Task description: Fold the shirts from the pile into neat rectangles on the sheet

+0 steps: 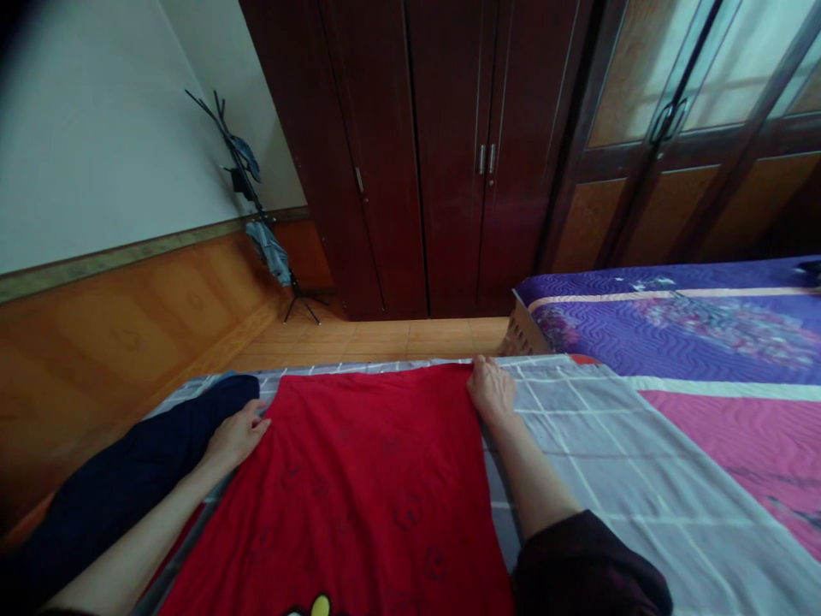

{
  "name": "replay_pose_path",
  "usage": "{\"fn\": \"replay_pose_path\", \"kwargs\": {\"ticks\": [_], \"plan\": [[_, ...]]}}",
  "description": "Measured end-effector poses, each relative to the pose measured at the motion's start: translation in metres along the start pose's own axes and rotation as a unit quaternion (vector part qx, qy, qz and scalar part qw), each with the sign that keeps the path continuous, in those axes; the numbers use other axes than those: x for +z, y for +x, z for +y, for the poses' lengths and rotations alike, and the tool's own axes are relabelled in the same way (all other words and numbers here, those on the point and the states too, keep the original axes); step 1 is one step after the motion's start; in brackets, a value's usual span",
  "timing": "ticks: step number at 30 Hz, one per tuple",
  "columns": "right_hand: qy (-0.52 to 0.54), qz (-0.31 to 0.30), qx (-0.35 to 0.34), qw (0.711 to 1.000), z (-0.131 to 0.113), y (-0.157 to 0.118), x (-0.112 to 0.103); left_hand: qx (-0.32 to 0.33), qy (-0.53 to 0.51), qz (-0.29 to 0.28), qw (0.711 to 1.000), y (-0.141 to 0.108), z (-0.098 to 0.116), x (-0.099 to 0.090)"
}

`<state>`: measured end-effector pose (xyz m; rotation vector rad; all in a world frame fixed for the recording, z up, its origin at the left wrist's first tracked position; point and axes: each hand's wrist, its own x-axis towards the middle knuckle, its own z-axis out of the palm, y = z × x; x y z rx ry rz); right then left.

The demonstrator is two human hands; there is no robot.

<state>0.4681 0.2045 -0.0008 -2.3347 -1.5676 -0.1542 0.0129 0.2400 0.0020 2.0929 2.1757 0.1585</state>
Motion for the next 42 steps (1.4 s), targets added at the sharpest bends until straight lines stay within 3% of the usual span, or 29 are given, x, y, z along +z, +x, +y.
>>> {"fn": "replay_pose_path", "kwargs": {"ticks": [3,6,12,16,26,32,38,42], "plan": [[-0.009,0.022,-0.019,1.0,-0.006,-0.002,-0.008,0.001,0.02,0.033,0.999,-0.03,0.003,-0.011],[-0.004,0.038,-0.079,0.996,-0.018,-0.005,-0.011,0.01,0.041,0.017,0.999,-0.064,0.007,-0.018],[0.003,0.005,-0.198,0.98,-0.034,-0.015,0.013,-0.002,0.062,0.001,0.998,-0.109,0.004,-0.01],[0.0,0.006,-0.215,0.977,-0.031,-0.016,0.025,-0.035,0.014,-0.002,0.999,-0.119,-0.005,-0.006],[0.013,0.014,-0.219,0.976,-0.028,-0.015,0.025,-0.078,-0.158,0.038,0.984,-0.125,-0.041,-0.003],[0.019,0.01,-0.221,0.975,-0.028,-0.016,0.024,-0.088,-0.196,0.015,0.977,-0.132,-0.046,-0.004],[0.027,0.006,-0.218,0.976,-0.028,-0.018,0.023,-0.101,-0.078,0.009,0.992,-0.129,-0.034,-0.015],[0.034,-0.005,-0.21,0.977,-0.03,-0.016,0.016,-0.054,0.001,0.026,0.998,-0.123,0.004,-0.028]]}}
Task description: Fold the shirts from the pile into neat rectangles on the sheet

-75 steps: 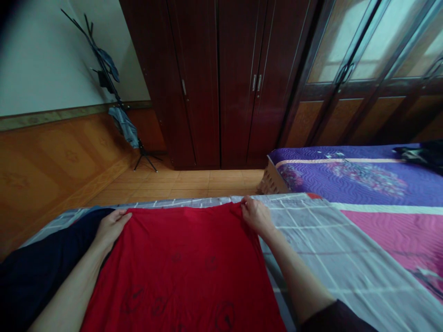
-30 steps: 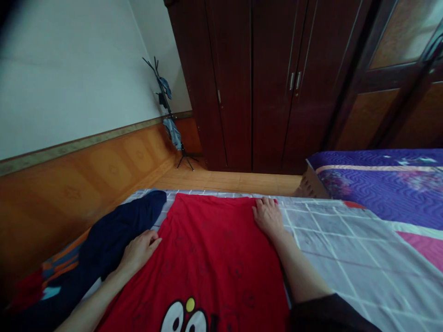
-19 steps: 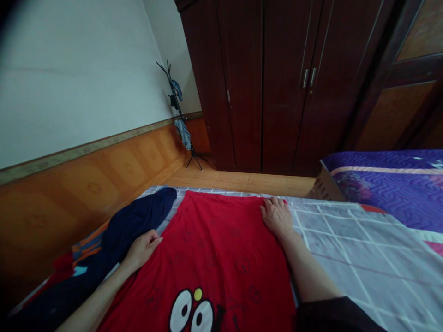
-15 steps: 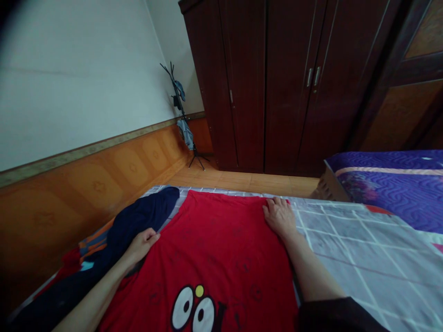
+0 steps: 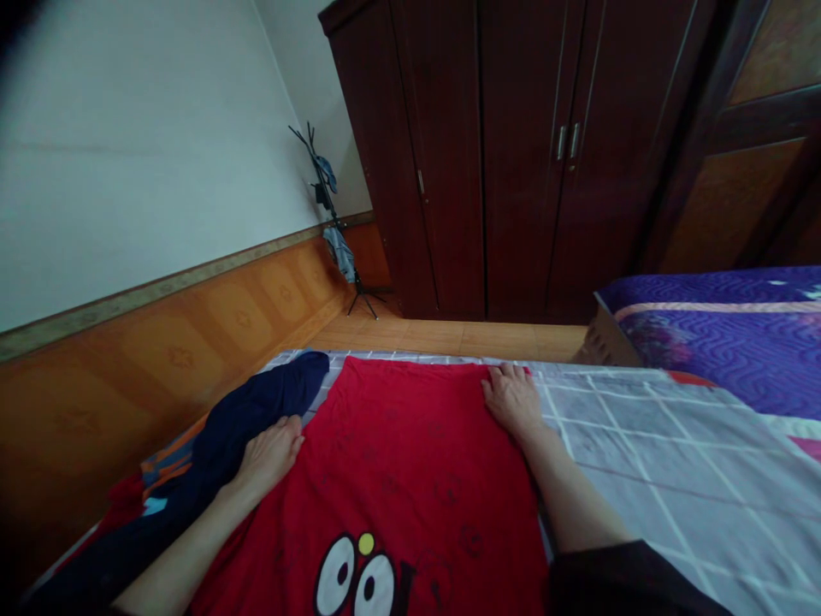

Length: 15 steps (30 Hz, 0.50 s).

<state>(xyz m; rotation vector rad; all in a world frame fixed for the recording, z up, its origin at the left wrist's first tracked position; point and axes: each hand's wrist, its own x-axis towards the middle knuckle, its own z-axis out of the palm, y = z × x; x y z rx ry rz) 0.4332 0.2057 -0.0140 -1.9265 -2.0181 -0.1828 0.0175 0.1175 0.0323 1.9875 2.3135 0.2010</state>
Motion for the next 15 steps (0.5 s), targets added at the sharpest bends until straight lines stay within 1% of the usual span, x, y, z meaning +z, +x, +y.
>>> {"fn": "replay_pose_path", "kwargs": {"ticks": [2,4,6,7,8,9,10,11,12,13,15], "plan": [[0.007,-0.005,0.003,1.0,-0.009,0.001,-0.005,0.074,0.011,-0.001,0.997,0.002,0.032,-0.003],[0.022,-0.015,-0.017,1.0,-0.026,0.0,-0.008,0.192,-0.002,-0.009,0.981,0.005,0.068,0.001],[0.042,-0.035,-0.07,0.996,-0.049,-0.006,-0.008,0.292,-0.032,-0.03,0.955,0.014,0.103,0.012],[0.053,-0.048,-0.104,0.992,-0.06,-0.009,-0.006,0.323,-0.04,-0.052,0.944,0.022,0.117,0.02],[0.063,-0.061,-0.138,0.987,-0.068,-0.013,-0.004,0.34,-0.04,-0.079,0.936,0.031,0.129,0.028],[0.071,-0.074,-0.165,0.981,-0.072,-0.016,-0.001,0.342,-0.033,-0.102,0.934,0.042,0.136,0.036],[0.074,-0.083,-0.181,0.977,-0.073,-0.017,0.002,0.329,-0.023,-0.117,0.937,0.055,0.14,0.042],[0.072,-0.087,-0.178,0.978,-0.069,-0.018,0.005,0.304,-0.013,-0.121,0.945,0.069,0.14,0.047],[0.062,-0.085,-0.156,0.982,-0.063,-0.017,0.007,0.27,-0.006,-0.113,0.956,0.083,0.138,0.05],[0.045,-0.077,-0.117,0.989,-0.054,-0.015,0.008,0.235,-0.002,-0.101,0.967,0.096,0.132,0.051],[0.004,-0.046,-0.014,0.999,-0.038,-0.01,0.008,0.174,0.002,-0.074,0.982,0.115,0.119,0.053]]}}
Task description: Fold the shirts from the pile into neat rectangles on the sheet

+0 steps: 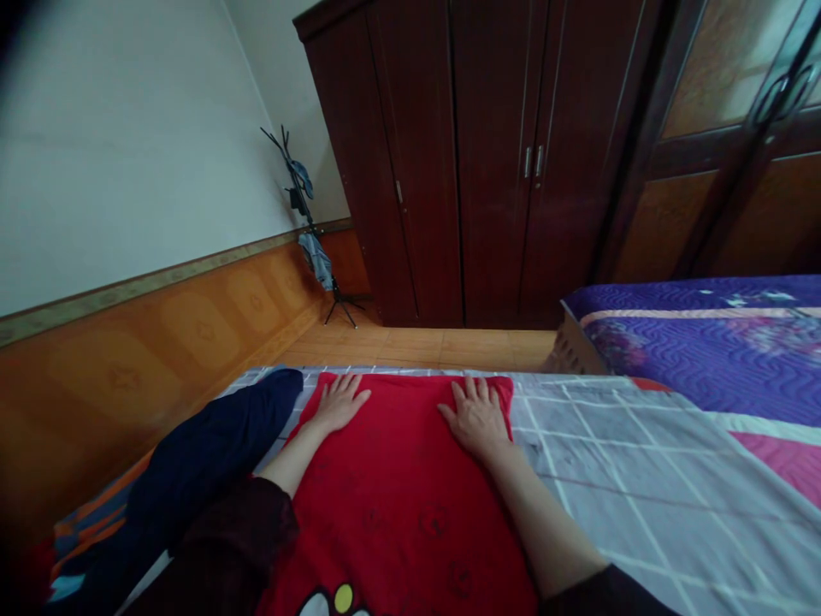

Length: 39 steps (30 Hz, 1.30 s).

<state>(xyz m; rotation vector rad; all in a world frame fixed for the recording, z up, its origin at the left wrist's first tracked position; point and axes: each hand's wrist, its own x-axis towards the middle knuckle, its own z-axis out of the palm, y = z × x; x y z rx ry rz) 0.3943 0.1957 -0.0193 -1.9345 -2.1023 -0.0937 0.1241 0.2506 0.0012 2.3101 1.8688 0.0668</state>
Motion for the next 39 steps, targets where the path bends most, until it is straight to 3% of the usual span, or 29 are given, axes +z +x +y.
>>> {"fn": "replay_pose_path", "kwargs": {"ticks": [2,3,7,10,12,14,15,17,19,21,25,27,30,31,33,36,39], "plan": [[-0.016,0.024,0.058,0.998,0.006,0.002,-0.001,-0.023,0.005,0.021,1.0,0.005,-0.014,0.002],[-0.011,0.025,0.051,0.998,0.004,0.002,-0.001,-0.016,0.007,0.029,0.999,0.005,-0.018,0.004],[0.033,-0.026,-0.077,0.996,-0.014,0.0,0.001,-0.009,0.018,0.071,0.997,0.006,-0.031,0.016],[0.002,-0.011,0.019,1.0,-0.014,0.002,0.001,-0.032,0.017,0.1,0.994,0.01,-0.038,0.019],[-0.018,0.007,0.086,0.996,-0.011,0.003,0.0,0.015,0.006,0.092,0.996,0.011,-0.039,0.019],[-0.007,-0.003,0.058,0.998,-0.009,0.003,0.0,0.057,0.006,0.072,0.996,0.011,-0.038,0.018],[0.005,-0.015,0.027,1.0,-0.009,0.003,-0.001,0.051,0.013,0.065,0.997,0.01,-0.039,0.018],[0.017,-0.029,0.004,0.999,-0.011,0.002,-0.002,-0.024,0.036,0.062,0.997,0.009,-0.042,0.017],[0.007,-0.02,0.06,0.998,-0.013,0.0,-0.004,-0.107,0.06,0.077,0.989,0.008,-0.048,0.016],[0.009,-0.014,0.103,0.995,-0.015,-0.001,-0.006,-0.111,0.075,0.093,0.987,0.008,-0.056,0.018],[0.061,-0.058,-0.011,0.996,-0.011,-0.002,-0.007,-0.069,0.064,0.064,0.993,0.011,-0.068,0.021],[0.039,-0.047,0.035,0.998,-0.002,-0.001,-0.01,-0.113,0.065,0.065,0.989,0.011,-0.07,0.02],[-0.006,-0.008,0.177,0.984,0.01,0.001,-0.014,-0.098,0.082,0.098,0.987,0.01,-0.056,0.018],[-0.005,-0.003,0.186,0.982,0.009,0.001,-0.015,-0.063,0.08,0.096,0.99,0.009,-0.046,0.019],[0.019,-0.012,0.135,0.991,0.003,0.0,-0.015,0.011,0.065,0.067,0.996,0.005,-0.024,0.024],[0.057,-0.04,0.051,0.996,-0.005,-0.001,-0.017,0.053,0.06,0.031,0.996,0.002,-0.001,0.035],[0.039,-0.012,0.159,0.986,0.014,0.002,-0.026,0.055,0.068,0.051,0.995,0.002,0.002,0.043]]}}
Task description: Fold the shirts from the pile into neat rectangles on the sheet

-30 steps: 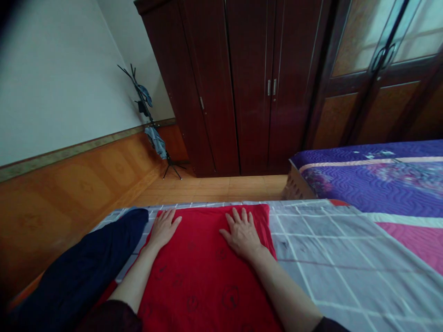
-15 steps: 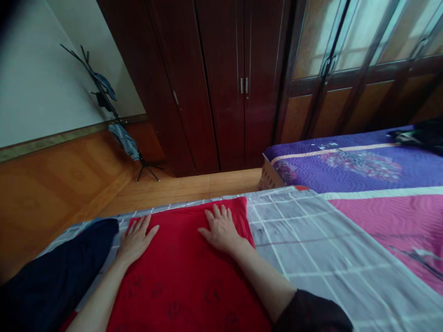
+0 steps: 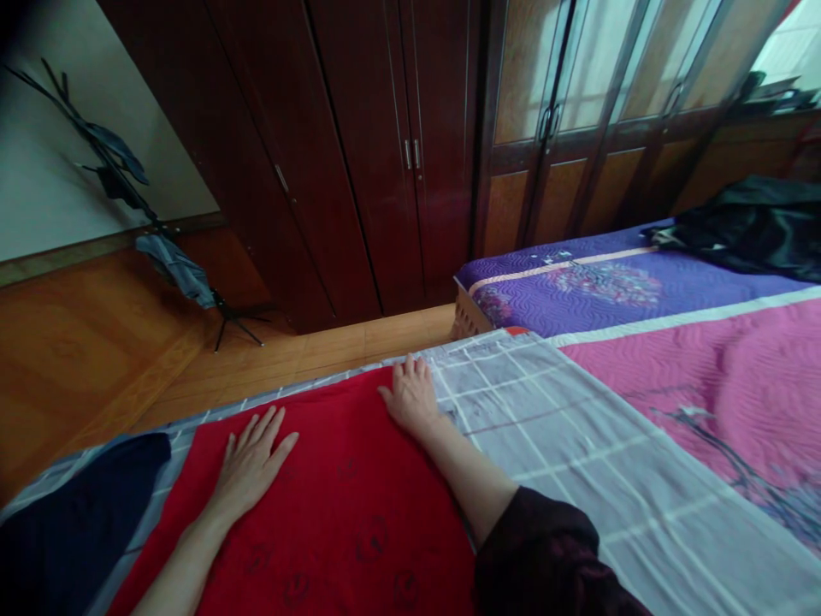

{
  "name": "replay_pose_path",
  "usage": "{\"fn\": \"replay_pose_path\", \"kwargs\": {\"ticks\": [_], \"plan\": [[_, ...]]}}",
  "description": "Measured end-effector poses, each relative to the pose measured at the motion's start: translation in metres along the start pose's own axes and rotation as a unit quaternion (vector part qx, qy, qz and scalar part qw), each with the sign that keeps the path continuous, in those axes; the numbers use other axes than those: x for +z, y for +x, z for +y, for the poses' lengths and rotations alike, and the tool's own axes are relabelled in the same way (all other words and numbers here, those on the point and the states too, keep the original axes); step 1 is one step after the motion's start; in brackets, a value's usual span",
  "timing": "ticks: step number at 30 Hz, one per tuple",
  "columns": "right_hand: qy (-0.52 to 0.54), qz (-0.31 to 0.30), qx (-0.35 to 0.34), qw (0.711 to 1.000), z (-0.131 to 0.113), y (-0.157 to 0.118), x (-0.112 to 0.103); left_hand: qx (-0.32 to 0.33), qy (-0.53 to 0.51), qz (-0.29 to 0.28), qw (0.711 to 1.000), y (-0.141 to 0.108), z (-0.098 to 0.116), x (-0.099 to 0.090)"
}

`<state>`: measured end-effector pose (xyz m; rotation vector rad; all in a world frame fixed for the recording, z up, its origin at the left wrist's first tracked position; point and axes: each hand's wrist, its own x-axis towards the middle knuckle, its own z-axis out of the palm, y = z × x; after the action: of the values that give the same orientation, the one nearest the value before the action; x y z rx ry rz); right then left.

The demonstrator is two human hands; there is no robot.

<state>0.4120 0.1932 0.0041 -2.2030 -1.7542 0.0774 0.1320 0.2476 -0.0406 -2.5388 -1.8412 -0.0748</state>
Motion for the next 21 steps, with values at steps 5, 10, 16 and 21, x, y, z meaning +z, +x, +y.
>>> {"fn": "replay_pose_path", "kwargs": {"ticks": [5,10,16,21], "plan": [[-0.001,0.028,0.15,0.988,0.043,0.022,-0.024,0.002,0.009,0.018,1.0,0.002,-0.006,0.0],[0.019,0.016,0.176,0.984,0.042,0.026,-0.023,-0.007,0.011,0.02,1.0,0.001,-0.002,-0.003],[0.047,0.027,0.17,0.984,0.039,0.025,-0.017,-0.004,0.013,0.022,1.0,0.001,-0.001,-0.003],[0.114,0.02,0.147,0.982,0.052,0.036,-0.016,-0.004,0.015,0.02,1.0,0.001,-0.002,-0.003]]}}
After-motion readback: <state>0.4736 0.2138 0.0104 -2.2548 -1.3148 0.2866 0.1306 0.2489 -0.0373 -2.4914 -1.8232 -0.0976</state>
